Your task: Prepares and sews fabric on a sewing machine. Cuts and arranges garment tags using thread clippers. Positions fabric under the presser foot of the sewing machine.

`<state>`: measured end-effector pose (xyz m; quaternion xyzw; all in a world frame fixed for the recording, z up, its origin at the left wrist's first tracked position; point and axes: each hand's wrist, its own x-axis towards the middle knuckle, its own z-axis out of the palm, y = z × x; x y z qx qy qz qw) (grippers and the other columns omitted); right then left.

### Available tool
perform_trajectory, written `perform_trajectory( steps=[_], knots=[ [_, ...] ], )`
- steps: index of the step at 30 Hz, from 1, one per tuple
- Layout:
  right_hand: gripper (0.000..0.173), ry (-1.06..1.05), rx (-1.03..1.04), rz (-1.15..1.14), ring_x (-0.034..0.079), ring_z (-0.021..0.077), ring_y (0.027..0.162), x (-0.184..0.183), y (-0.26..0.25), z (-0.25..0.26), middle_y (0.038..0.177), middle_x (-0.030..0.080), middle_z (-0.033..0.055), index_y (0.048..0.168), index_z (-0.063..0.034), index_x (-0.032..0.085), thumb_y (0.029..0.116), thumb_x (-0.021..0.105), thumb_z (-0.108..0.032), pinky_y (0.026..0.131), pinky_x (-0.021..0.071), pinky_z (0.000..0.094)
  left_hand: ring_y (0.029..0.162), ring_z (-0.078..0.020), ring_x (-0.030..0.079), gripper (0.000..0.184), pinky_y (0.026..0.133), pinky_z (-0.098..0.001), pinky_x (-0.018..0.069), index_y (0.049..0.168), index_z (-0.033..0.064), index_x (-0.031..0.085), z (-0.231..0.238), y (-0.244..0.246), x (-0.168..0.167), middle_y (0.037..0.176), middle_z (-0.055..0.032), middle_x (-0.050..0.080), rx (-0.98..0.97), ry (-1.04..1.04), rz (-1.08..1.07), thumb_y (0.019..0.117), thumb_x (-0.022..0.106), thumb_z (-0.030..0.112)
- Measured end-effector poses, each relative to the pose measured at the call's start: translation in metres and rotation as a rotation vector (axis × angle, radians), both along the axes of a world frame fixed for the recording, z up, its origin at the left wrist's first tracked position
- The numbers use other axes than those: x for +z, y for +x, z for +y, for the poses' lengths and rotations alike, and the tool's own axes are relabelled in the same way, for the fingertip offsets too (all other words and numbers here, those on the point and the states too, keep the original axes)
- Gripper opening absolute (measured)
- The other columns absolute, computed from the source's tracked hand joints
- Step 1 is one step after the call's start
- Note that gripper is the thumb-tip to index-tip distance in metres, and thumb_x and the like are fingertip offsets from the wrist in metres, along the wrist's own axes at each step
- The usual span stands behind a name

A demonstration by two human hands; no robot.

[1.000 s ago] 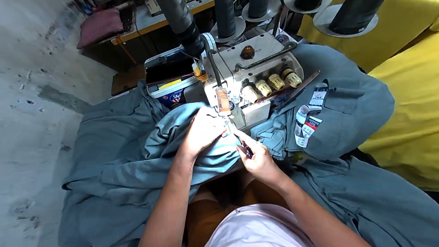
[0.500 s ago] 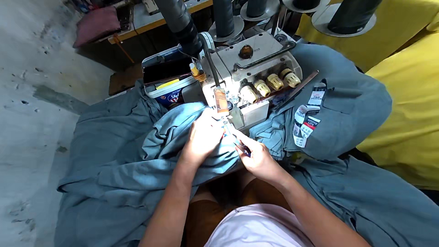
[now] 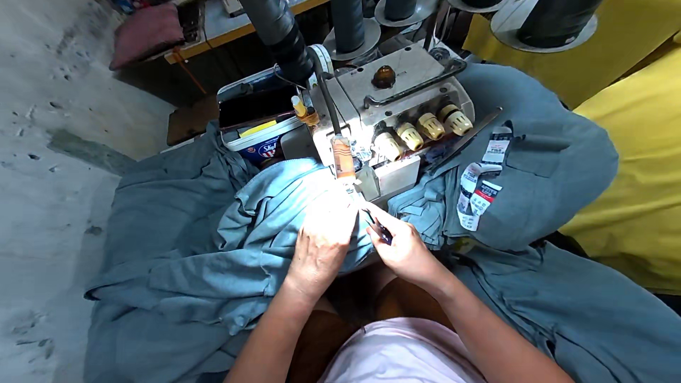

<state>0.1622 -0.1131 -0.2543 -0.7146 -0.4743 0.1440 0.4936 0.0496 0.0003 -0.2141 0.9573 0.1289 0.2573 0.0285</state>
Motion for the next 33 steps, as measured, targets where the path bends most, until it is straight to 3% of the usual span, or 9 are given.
perform_trajectory(
  steps=[2,5,9,13,18,21,24,27,33],
  knots=[
    [0.041,0.028,-0.012,0.067,0.058,0.0076,0.077,-0.004,-0.002,0.000,0.098,0.070,0.0110,0.135,0.0035,0.063,0.0947,0.054,-0.004,0.074,0.0487,0.0209,0.110,-0.0377,0.072,0.023,0.094,-0.0477,0.0557,0.107,-0.0054,0.077,-0.004,0.002,0.007,0.114,-0.0213,0.075,0.018,-0.035,0.023,0.0973,0.056,-0.003],
    [0.044,0.072,-0.045,0.149,0.059,0.0024,0.077,-0.009,-0.005,0.000,0.100,0.071,0.0095,0.139,0.0009,0.059,0.0953,0.056,-0.006,0.075,0.0495,0.0160,0.097,-0.0280,0.075,0.020,0.081,-0.0394,0.0601,0.101,0.0027,0.079,0.008,0.000,-0.019,0.105,-0.0133,0.077,0.016,0.112,-0.066,0.0945,0.060,0.003],
    [0.040,0.053,-0.112,0.129,0.057,0.0043,0.072,0.006,-0.009,-0.003,0.084,0.067,0.0126,0.127,0.0132,0.061,0.0928,0.058,-0.006,0.071,0.0469,0.0163,0.091,-0.0280,0.075,0.020,0.077,-0.0383,0.0598,0.102,0.0025,0.078,0.010,0.000,-0.024,0.104,-0.0137,0.076,0.020,0.110,-0.077,0.0943,0.060,0.003],
    [0.045,0.107,-0.093,0.163,0.050,-0.0003,0.066,-0.014,-0.008,0.002,0.078,0.059,0.0024,0.136,0.0061,0.057,0.0935,0.057,-0.006,0.064,0.0432,0.0134,0.088,-0.0283,0.075,0.020,0.075,-0.0388,0.0596,0.104,0.0028,0.079,0.011,0.001,-0.023,0.100,-0.0137,0.076,0.029,0.121,-0.073,0.0954,0.061,0.005],
    [0.044,0.118,-0.086,0.184,0.050,-0.0005,0.067,-0.015,-0.008,0.001,0.079,0.059,0.0025,0.137,0.0068,0.056,0.0937,0.058,-0.005,0.065,0.0439,0.0136,0.087,-0.0282,0.075,0.019,0.073,-0.0394,0.0598,0.104,0.0024,0.078,0.012,0.002,-0.024,0.101,-0.0139,0.076,0.030,0.113,-0.074,0.0945,0.061,0.003],
    [0.044,0.114,-0.087,0.195,0.052,-0.0007,0.068,-0.015,-0.008,0.001,0.081,0.061,0.0030,0.136,0.0054,0.056,0.0940,0.057,-0.006,0.066,0.0455,0.0137,0.098,-0.0279,0.075,0.021,0.080,-0.0397,0.0603,0.106,0.0027,0.078,0.013,0.002,-0.023,0.109,-0.0135,0.076,0.029,0.095,-0.063,0.0947,0.060,0.003],
    [0.043,0.119,-0.088,0.206,0.051,-0.0022,0.069,-0.015,-0.008,0.001,0.081,0.060,0.0024,0.136,0.0055,0.056,0.0937,0.057,-0.005,0.067,0.0444,0.0120,0.099,-0.0273,0.074,0.021,0.082,-0.0393,0.0600,0.106,0.0029,0.078,0.013,0.002,-0.023,0.110,-0.0133,0.076,0.026,0.070,-0.060,0.0961,0.060,0.004],
    [0.041,0.162,-0.091,0.207,0.048,-0.0045,0.067,-0.014,-0.010,0.000,0.079,0.056,-0.0002,0.133,0.0078,0.056,0.0934,0.058,-0.004,0.065,0.0417,0.0095,0.106,-0.0275,0.073,0.026,0.088,-0.0414,0.0587,0.109,0.0039,0.077,0.009,0.001,-0.020,0.115,-0.0137,0.075,0.032,0.032,-0.012,0.1010,0.055,0.016],
    [0.041,0.198,-0.116,0.198,0.047,-0.0049,0.064,-0.018,-0.011,0.002,0.076,0.055,-0.0010,0.131,0.0097,0.056,0.0923,0.059,-0.004,0.062,0.0410,0.0089,0.107,-0.0281,0.073,0.031,0.088,-0.0425,0.0586,0.113,0.0042,0.077,0.004,0.000,-0.022,0.117,-0.0130,0.074,0.042,0.022,0.008,0.0996,0.054,0.021]
  ],
)
